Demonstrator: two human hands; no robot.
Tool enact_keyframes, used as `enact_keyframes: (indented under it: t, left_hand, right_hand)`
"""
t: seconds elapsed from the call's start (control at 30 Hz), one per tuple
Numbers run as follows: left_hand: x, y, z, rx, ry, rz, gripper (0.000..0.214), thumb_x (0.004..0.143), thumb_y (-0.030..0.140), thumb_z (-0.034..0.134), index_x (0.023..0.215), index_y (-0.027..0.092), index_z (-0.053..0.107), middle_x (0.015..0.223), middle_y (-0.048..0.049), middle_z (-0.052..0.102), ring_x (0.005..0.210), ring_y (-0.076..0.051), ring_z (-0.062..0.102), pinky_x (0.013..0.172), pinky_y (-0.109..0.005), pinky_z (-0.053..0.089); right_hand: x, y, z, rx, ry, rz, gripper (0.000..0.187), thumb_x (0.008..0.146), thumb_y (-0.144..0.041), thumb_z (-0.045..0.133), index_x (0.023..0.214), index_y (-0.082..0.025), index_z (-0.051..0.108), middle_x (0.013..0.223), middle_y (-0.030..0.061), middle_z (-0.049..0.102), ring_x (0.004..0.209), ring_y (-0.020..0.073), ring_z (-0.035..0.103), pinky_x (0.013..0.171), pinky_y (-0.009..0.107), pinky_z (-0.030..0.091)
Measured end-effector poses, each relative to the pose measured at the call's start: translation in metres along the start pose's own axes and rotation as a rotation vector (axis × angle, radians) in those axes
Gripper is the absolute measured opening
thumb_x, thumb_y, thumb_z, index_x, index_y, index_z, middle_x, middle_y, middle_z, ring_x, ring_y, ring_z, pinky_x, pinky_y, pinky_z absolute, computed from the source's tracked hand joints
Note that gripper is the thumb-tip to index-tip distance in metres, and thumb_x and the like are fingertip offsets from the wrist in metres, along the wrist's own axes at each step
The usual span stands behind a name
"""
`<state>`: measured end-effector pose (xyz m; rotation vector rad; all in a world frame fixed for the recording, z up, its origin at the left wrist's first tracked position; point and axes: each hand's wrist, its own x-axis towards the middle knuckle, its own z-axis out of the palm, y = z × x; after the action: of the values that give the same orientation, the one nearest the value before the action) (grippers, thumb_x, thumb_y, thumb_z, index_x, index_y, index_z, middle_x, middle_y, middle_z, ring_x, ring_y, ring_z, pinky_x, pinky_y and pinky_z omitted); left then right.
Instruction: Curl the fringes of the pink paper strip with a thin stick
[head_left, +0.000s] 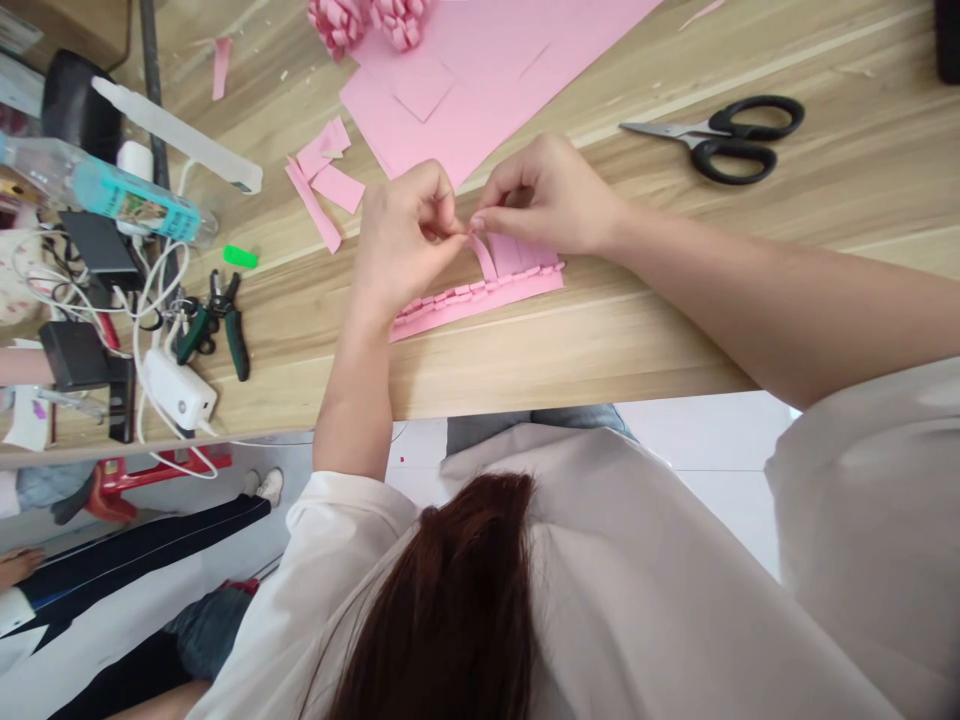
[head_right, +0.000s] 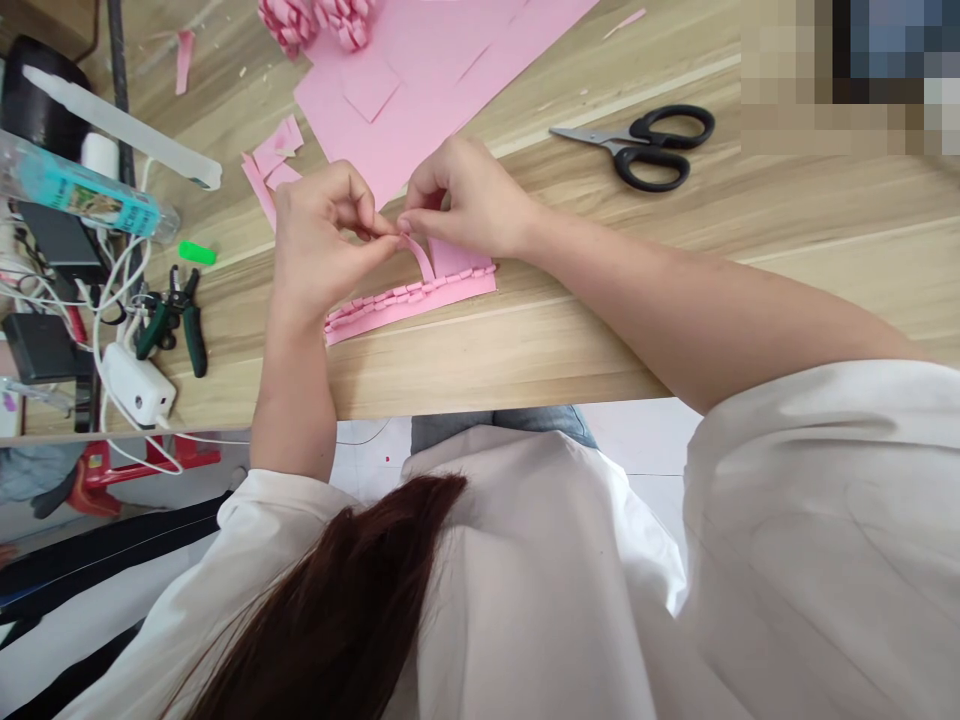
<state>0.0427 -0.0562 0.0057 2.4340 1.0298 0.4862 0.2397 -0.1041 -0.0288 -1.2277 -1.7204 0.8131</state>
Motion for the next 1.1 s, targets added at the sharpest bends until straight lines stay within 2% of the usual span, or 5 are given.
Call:
enact_keyframes:
  t: [0.2,0.37,0.57,0.87,1.1]
  left_hand:
    - [0.0005,-0.0018,0.0012,-0.037,0.0,0.001,0.012,0.078,0.026,0.066,0.079,0.025,0.055,0.079,-0.0027,0.073,0.084,-0.024,0.073,0.066,-0.037,0.056]
    - [0.0011,-0.0025,0.0021,-0.065,-0.006,-0.007,0.021,0.079,0.032,0.071,0.076,0.024,0.052,0.076,-0.0015,0.072,0.084,-0.023,0.072,0.065,-0.037,0.054]
    - [0.0019,-0.0041,0.0029,-0.044,-0.039,0.004,0.026,0.082,0.036,0.07,0.077,0.023,0.048,0.07,0.0007,0.068,0.089,-0.022,0.072,0.064,-0.035,0.052]
    - [0.0023,-0.0028,0.0027,0.01,-0.001,-0.001,0.018,0.077,0.026,0.064,0.071,0.025,0.047,0.071,0.0012,0.069,0.082,-0.022,0.072,0.063,-0.036,0.05]
    - [0.0029,-0.0011,0.0021,0.049,-0.002,0.002,0.022,0.079,0.032,0.066,0.07,0.026,0.047,0.068,-0.0006,0.069,0.086,-0.025,0.07,0.061,-0.037,0.047]
  right_hand:
    - [-0.0008,0.0003,0.0008,0.032,0.008,-0.022,0.012,0.075,-0.029,0.066,0.071,-0.023,0.075,0.065,0.0004,0.069,0.062,0.0127,0.053,0.056,0.029,0.036]
    - [-0.0016,-0.0018,-0.0018,0.032,-0.035,-0.015,0.012,0.077,-0.026,0.066,0.075,-0.02,0.076,0.068,0.0008,0.069,0.063,0.0122,0.053,0.058,0.029,0.037]
    - [-0.002,-0.0019,-0.0028,0.01,-0.067,0.028,0.006,0.075,-0.034,0.072,0.07,-0.031,0.073,0.074,-0.0021,0.073,0.074,0.0202,0.062,0.064,0.034,0.047]
    - [-0.0012,0.0013,0.0003,-0.009,-0.051,0.003,0.004,0.072,-0.03,0.072,0.068,-0.031,0.072,0.075,-0.0022,0.074,0.077,0.0218,0.067,0.065,0.034,0.051]
    - [-0.0033,0.0002,-0.0007,-0.011,-0.063,0.054,0.002,0.074,-0.033,0.071,0.073,-0.032,0.073,0.076,-0.0022,0.074,0.082,0.0238,0.068,0.062,0.033,0.052]
